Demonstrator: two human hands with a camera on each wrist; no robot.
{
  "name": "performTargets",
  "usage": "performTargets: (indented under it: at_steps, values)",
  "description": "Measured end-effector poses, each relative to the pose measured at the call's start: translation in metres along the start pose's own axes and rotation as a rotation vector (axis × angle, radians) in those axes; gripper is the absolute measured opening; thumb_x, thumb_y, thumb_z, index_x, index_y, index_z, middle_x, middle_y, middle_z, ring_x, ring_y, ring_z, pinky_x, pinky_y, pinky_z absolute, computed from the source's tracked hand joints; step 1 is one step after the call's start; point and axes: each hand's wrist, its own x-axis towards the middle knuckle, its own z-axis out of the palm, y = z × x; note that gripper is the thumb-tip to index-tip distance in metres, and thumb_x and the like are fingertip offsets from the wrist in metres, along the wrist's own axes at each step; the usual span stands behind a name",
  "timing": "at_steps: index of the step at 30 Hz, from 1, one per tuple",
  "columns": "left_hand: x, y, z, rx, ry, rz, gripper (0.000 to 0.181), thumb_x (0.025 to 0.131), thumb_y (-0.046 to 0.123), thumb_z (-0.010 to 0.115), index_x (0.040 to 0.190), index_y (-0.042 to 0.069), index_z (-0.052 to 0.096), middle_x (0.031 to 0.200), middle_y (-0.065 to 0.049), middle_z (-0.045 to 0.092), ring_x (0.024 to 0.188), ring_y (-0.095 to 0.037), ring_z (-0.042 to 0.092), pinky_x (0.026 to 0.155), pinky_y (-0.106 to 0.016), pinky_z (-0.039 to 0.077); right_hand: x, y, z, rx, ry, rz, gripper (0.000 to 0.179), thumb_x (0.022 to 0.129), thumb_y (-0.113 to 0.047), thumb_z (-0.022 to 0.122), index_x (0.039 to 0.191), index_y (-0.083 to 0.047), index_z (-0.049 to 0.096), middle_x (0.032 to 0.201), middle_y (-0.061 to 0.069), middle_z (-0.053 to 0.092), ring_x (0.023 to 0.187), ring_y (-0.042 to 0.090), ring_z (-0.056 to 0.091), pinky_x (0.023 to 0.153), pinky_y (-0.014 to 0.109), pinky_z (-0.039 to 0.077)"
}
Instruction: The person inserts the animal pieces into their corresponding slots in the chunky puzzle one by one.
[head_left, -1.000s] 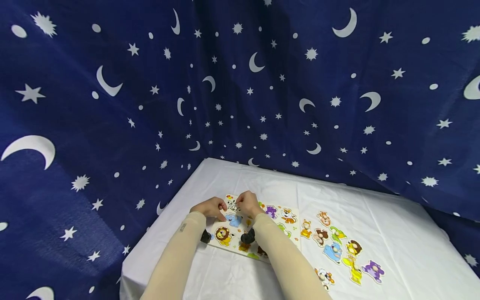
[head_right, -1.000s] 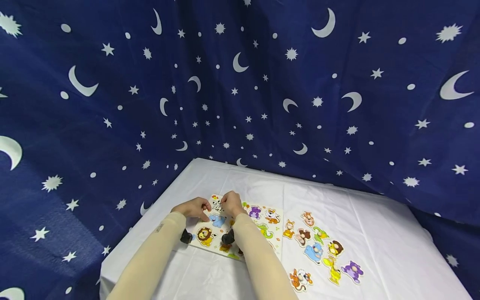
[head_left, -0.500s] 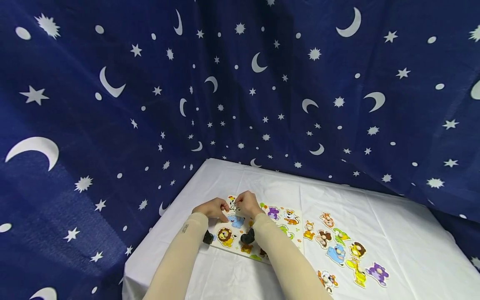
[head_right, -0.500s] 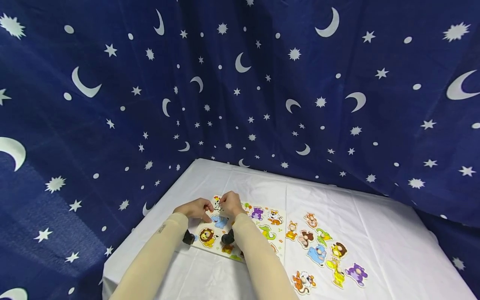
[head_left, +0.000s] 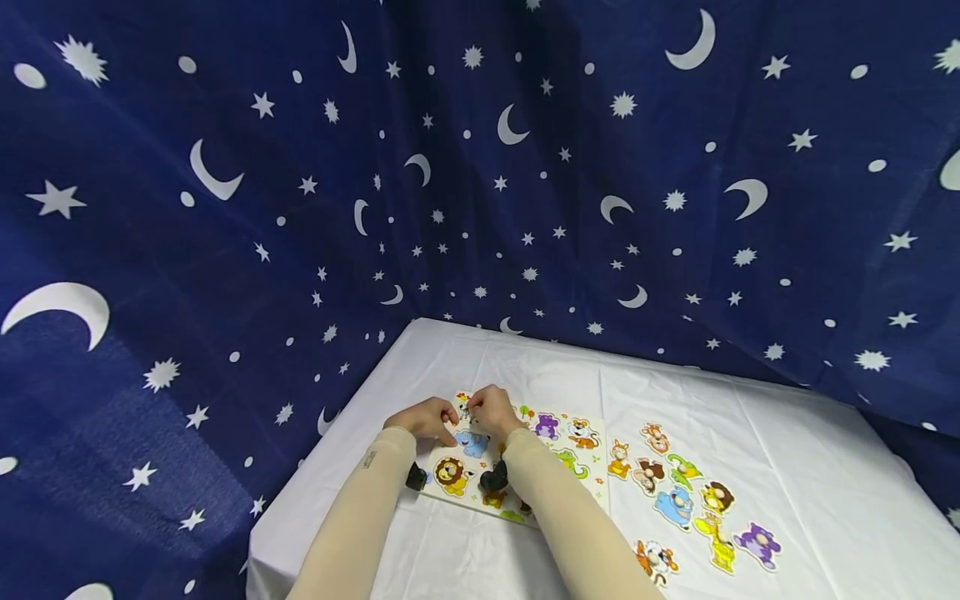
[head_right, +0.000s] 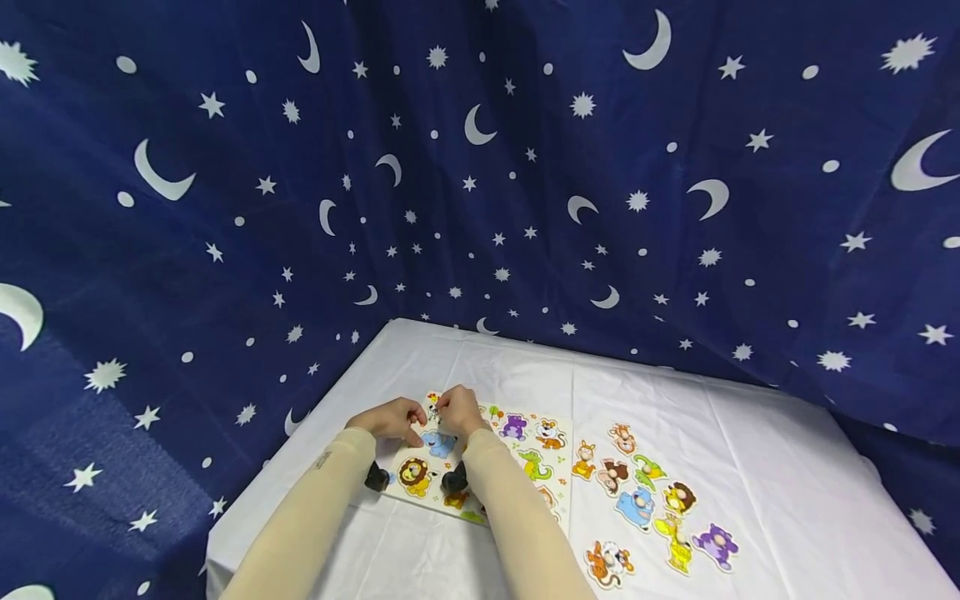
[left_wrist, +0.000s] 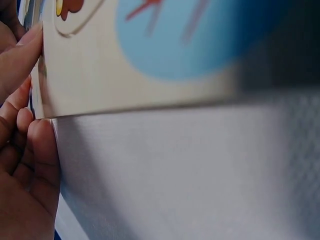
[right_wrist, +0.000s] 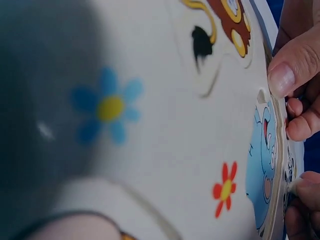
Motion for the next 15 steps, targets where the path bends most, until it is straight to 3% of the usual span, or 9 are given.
performTargets:
  at_steps: [15]
  values:
    - [-0.0003,0.0006,-0.0016,0.015,-0.005,0.011,0.029,0.076,0.001,0.084,0.096,0.005,0.063,0.081,0.000,0.043,0.076,-0.015,0.042,0.070,-0.026,0.034,-0.0012,0.0006,0.0008,-0.011,0.009,-0.017,0.014,0.087,0.006,0.065,0.090,0.002,0.078,0.092,0.015,0.075,0.092,0.029,0.070,0.077,0.038,0.058]
